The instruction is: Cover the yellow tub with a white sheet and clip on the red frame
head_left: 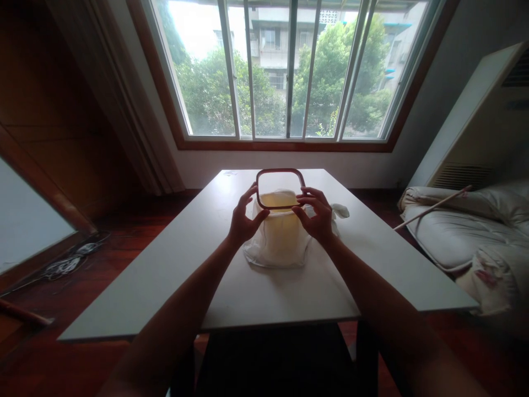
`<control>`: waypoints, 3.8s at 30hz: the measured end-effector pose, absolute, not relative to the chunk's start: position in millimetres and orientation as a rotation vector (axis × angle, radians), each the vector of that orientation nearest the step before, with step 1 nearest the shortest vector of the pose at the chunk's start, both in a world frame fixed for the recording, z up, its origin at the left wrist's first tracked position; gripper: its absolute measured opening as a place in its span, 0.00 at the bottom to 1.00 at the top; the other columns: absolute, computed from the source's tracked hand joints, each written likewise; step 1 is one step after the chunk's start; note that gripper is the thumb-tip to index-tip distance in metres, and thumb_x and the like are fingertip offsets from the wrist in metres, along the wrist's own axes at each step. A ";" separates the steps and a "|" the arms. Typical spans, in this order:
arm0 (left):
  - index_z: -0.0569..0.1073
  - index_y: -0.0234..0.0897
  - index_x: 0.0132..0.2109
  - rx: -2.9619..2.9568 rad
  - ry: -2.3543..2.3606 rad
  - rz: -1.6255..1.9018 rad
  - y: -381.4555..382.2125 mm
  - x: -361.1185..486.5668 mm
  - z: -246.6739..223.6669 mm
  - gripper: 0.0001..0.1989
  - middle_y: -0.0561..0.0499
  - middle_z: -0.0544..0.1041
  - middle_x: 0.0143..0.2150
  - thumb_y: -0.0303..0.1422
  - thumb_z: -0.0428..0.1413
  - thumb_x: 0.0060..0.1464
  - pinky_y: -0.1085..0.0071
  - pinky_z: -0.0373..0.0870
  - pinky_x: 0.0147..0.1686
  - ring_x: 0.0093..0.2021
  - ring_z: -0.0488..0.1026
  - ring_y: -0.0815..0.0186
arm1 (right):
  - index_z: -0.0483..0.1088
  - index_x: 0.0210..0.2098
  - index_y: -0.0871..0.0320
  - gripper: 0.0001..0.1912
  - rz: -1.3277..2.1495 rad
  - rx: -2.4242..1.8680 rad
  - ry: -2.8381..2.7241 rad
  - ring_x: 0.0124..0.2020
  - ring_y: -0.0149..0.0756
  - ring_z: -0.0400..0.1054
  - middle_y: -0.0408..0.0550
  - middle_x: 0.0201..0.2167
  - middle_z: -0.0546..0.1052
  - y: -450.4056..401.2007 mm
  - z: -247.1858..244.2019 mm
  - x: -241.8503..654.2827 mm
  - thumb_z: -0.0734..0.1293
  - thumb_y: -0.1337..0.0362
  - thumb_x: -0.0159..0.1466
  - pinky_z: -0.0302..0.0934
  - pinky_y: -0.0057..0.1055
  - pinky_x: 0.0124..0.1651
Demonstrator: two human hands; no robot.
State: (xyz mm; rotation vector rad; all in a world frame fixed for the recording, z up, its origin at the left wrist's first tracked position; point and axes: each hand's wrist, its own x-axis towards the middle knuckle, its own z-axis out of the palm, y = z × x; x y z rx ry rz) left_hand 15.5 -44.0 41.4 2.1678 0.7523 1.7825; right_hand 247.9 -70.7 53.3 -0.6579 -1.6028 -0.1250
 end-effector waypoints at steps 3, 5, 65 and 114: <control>0.61 0.43 0.65 2.010 0.719 1.869 -46.0 22.1 43.2 0.31 0.39 0.68 0.65 0.44 0.59 0.59 0.48 0.67 0.60 0.64 0.67 0.51 | 0.74 0.40 0.51 0.08 -0.191 -0.666 -1.645 0.48 0.46 0.73 0.52 0.45 0.76 -73.6 51.6 244.3 0.71 0.57 0.63 0.72 0.49 0.50; 0.61 0.44 0.64 1.907 0.640 1.905 -49.3 26.1 47.1 0.29 0.39 0.70 0.63 0.44 0.58 0.60 0.51 0.69 0.59 0.62 0.70 0.53 | 0.74 0.44 0.50 0.09 -0.204 -0.633 -1.723 0.48 0.45 0.73 0.52 0.46 0.76 -76.3 48.9 240.9 0.70 0.59 0.63 0.72 0.48 0.51; 0.64 0.46 0.64 2.288 0.960 1.449 -47.2 10.6 45.5 0.34 0.40 0.60 0.69 0.47 0.63 0.53 0.46 0.70 0.56 0.68 0.59 0.47 | 0.75 0.36 0.53 0.07 -0.269 -0.772 -1.721 0.34 0.38 0.72 0.47 0.33 0.79 -76.4 58.5 249.6 0.69 0.57 0.66 0.68 0.38 0.41; 0.54 0.42 0.68 2.003 1.011 1.340 -22.5 13.5 9.7 0.32 0.41 0.62 0.69 0.52 0.44 0.64 0.52 0.63 0.63 0.66 0.64 0.53 | 0.70 0.50 0.52 0.20 0.038 -0.835 -1.918 0.61 0.47 0.65 0.53 0.62 0.70 -40.8 33.5 271.2 0.67 0.48 0.64 0.65 0.46 0.57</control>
